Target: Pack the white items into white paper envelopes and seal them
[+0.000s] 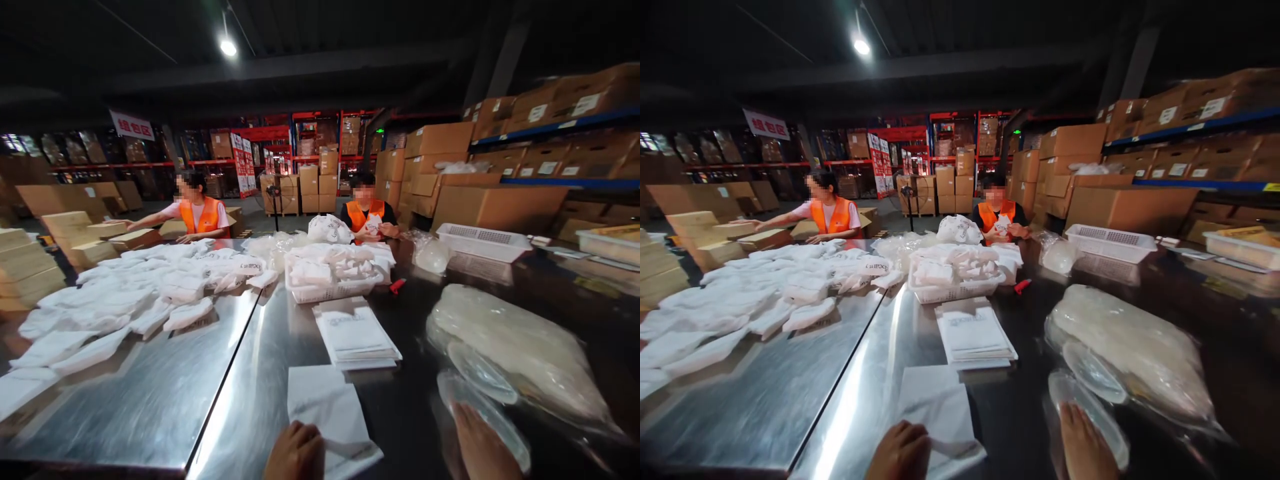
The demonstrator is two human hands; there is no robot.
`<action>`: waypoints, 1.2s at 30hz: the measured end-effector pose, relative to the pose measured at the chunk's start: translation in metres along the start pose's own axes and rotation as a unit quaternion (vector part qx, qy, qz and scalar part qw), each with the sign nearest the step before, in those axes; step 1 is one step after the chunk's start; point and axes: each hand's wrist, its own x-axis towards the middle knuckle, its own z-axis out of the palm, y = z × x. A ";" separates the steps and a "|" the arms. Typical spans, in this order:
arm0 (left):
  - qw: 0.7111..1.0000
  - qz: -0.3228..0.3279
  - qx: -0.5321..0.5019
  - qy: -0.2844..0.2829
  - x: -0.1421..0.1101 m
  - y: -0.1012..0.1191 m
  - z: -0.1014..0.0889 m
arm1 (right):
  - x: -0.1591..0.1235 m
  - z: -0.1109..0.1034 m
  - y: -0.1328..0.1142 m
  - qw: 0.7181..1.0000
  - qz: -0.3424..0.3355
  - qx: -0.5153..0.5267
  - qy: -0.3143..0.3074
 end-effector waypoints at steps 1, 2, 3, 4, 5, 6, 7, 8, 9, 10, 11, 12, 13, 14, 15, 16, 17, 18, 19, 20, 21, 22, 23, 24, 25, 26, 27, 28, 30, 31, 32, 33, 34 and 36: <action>1.000 0.002 0.011 -0.008 0.001 0.002 -0.002 | 0.017 -0.010 0.000 0.998 0.033 -0.008 -0.045; 1.000 0.001 0.019 -0.018 0.001 0.005 -0.007 | 0.035 -0.020 0.002 0.992 0.067 -0.014 -0.107; 0.999 -0.004 0.029 -0.024 0.002 0.009 -0.013 | 0.054 -0.028 0.006 0.988 0.080 -0.012 -0.130; 0.999 -0.011 0.039 -0.024 0.004 0.015 -0.020 | 0.071 -0.034 0.010 0.986 0.085 -0.005 -0.143; 0.998 -0.019 0.050 -0.022 0.006 0.021 -0.028 | 0.085 -0.039 0.013 0.984 0.090 0.006 -0.156; 0.998 -0.029 0.059 -0.018 0.009 0.027 -0.036 | 0.096 -0.043 0.012 0.981 0.088 0.023 -0.170; 0.997 -0.041 0.064 -0.014 0.013 0.032 -0.044 | 0.104 -0.048 0.006 0.978 0.079 0.047 -0.187; 0.996 -0.052 0.064 -0.009 0.016 0.036 -0.050 | 0.107 -0.053 -0.005 0.975 0.058 0.080 -0.200; 0.996 -0.063 0.060 -0.004 0.020 0.040 -0.056 | 0.106 -0.059 -0.023 0.970 0.024 0.122 -0.208; 0.996 -0.070 0.051 0.001 0.023 0.043 -0.061 | 0.101 -0.067 -0.045 0.962 -0.025 0.174 -0.210; 0.997 -0.075 0.037 0.008 0.026 0.045 -0.065 | 0.093 -0.075 -0.071 0.936 -0.105 0.277 -0.188; 0.997 -0.078 0.016 0.017 0.027 0.047 -0.068 | 0.084 -0.084 -0.098 0.896 -0.193 0.365 -0.165; 0.996 -0.079 -0.012 0.026 0.028 0.049 -0.070 | 0.074 -0.092 -0.124 0.845 -0.276 0.430 -0.158; 0.995 -0.081 -0.045 0.036 0.027 0.051 -0.071 | 0.064 -0.098 -0.146 0.801 -0.330 0.476 -0.151; 0.992 -0.081 -0.082 0.044 0.026 0.053 -0.071 | 0.055 -0.102 -0.164 0.765 -0.372 0.510 -0.128; 0.988 -0.081 -0.121 0.051 0.024 0.054 -0.071 | 0.048 -0.102 -0.176 0.751 -0.389 0.520 -0.122; 0.982 -0.080 -0.158 0.058 0.021 0.054 -0.070 | 0.043 -0.101 -0.182 0.746 -0.395 0.524 -0.117; 0.976 -0.082 -0.190 0.067 0.019 0.055 -0.068 | 0.040 -0.097 -0.184 0.748 -0.392 0.522 -0.115; 0.970 -0.086 -0.214 0.078 0.016 0.055 -0.065 | 0.038 -0.092 -0.181 0.756 -0.380 0.519 -0.120; 0.965 -0.090 -0.231 0.086 0.014 0.055 -0.061 | 0.036 -0.086 -0.177 0.765 -0.366 0.516 -0.123; 0.961 -0.094 -0.243 0.091 0.011 0.055 -0.057 | 0.035 -0.081 -0.171 0.776 -0.349 0.510 -0.124; 0.959 -0.093 -0.251 0.091 0.010 0.055 -0.052 | 0.035 -0.076 -0.167 0.787 -0.341 0.500 -0.122; 0.959 -0.087 -0.256 0.085 0.008 0.056 -0.048 | 0.035 -0.072 -0.163 0.796 -0.340 0.488 -0.115; 0.960 -0.077 -0.259 0.078 0.008 0.057 -0.044 | 0.035 -0.069 -0.161 0.806 -0.343 0.471 -0.105; 0.960 -0.066 -0.261 0.074 0.008 0.059 -0.041 | 0.036 -0.067 -0.160 0.814 -0.351 0.454 -0.089; 0.961 -0.057 -0.262 0.074 0.008 0.060 -0.039 | 0.037 -0.066 -0.160 0.819 -0.363 0.438 -0.072; 0.960 -0.052 -0.263 0.077 0.009 0.062 -0.039 | 0.039 -0.064 -0.161 0.825 -0.372 0.422 -0.057; 0.960 -0.053 -0.265 0.077 0.011 0.063 -0.039 | 0.041 -0.063 -0.161 0.832 -0.376 0.405 -0.048; 0.960 -0.058 -0.266 0.070 0.014 0.065 -0.041 | 0.044 -0.059 -0.161 0.852 -0.370 0.367 -0.048; 0.961 -0.061 -0.262 0.063 0.016 0.067 -0.042 | 0.045 -0.056 -0.162 0.863 -0.362 0.349 -0.057; 0.963 -0.064 -0.254 0.059 0.017 0.070 -0.043 | 0.045 -0.052 -0.163 0.875 -0.347 0.331 -0.067; 0.966 -0.067 -0.242 0.057 0.018 0.074 -0.044 | 0.044 -0.049 -0.166 0.889 -0.327 0.312 -0.077; 0.970 -0.067 -0.228 0.056 0.019 0.080 -0.045 | 0.042 -0.045 -0.170 0.902 -0.305 0.293 -0.085; 0.976 -0.061 -0.203 0.052 0.021 0.094 -0.048 | 0.038 -0.038 -0.181 0.924 -0.265 0.255 -0.105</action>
